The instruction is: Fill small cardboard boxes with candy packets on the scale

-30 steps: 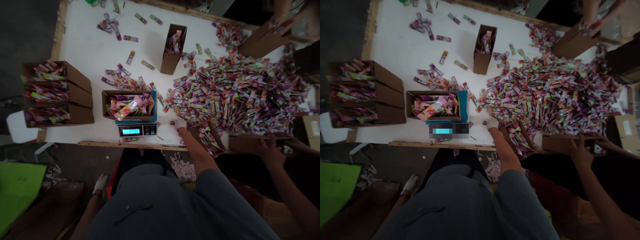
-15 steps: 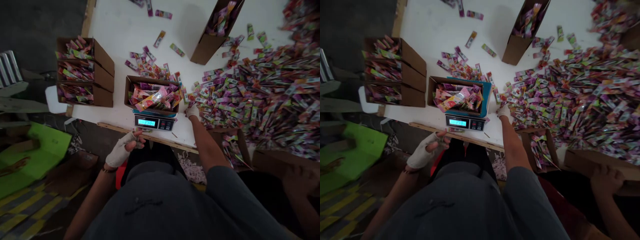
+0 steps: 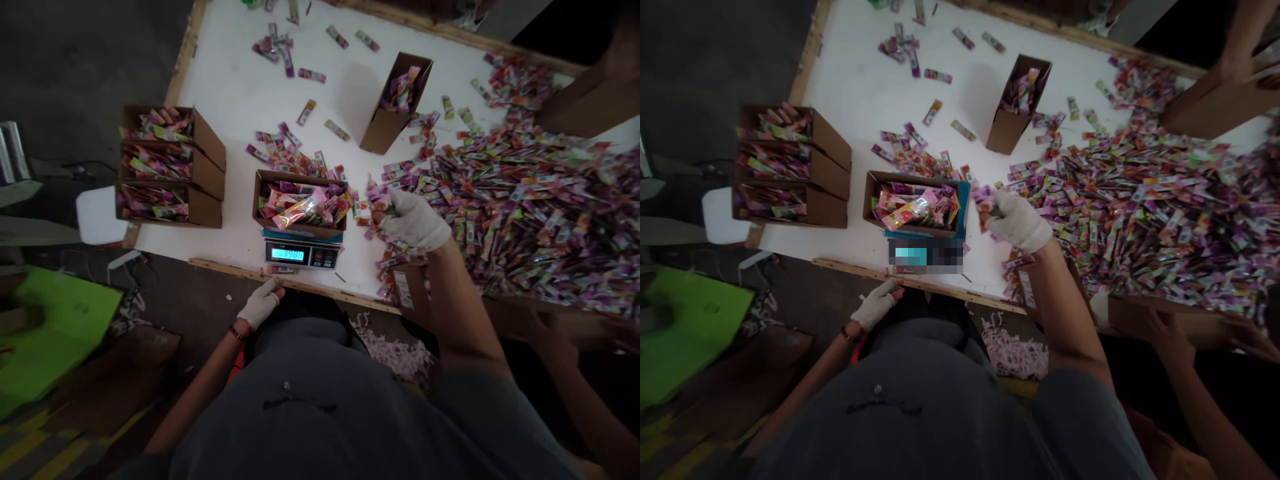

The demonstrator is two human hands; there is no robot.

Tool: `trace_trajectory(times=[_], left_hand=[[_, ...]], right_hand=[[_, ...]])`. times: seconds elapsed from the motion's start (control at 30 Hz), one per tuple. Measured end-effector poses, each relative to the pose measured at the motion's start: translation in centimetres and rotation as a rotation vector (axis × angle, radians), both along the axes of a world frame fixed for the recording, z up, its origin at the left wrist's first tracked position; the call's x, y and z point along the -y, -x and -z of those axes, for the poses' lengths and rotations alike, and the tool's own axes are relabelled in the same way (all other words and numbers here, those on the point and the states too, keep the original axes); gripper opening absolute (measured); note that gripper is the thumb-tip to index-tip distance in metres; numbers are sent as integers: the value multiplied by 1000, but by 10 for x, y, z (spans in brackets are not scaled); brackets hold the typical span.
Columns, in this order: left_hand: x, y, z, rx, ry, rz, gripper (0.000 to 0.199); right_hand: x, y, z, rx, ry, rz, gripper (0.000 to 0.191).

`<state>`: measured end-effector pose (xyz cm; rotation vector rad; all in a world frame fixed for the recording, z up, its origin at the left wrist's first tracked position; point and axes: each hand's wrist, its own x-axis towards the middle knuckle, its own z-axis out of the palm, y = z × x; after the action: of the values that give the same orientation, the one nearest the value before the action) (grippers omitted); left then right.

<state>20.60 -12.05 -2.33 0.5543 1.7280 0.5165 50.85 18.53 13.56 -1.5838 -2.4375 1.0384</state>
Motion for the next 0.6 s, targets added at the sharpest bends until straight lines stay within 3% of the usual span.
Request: trace_trajectory(times=[0.07, 0.13, 0.23, 0.3, 0.4, 0.5, 0.6], left_hand=[[-8, 1, -1, 16, -42, 2, 68], [-9, 2, -3, 21, -67, -5, 71], [-3, 5, -5, 24, -90, -77, 76], [3, 10, -10, 5, -108, -177, 76], [0, 24, -33, -129, -193, -258, 68], [-23, 48, -79, -321, -412, -182, 64], [-72, 67, -133, -515, -698, -37, 55]], right_hand=[[-10, 36, -23, 46, 3, -243, 10], [-17, 75, -43, 114, -40, -399, 17], [-23, 99, -56, 178, -88, -398, 17], [-23, 78, -51, 169, -112, -298, 12], [-18, 11, -28, 228, -158, -81, 22], [-5, -46, -4, 258, -184, 61, 45], [4, -55, 5, 124, -188, 104, 67]])
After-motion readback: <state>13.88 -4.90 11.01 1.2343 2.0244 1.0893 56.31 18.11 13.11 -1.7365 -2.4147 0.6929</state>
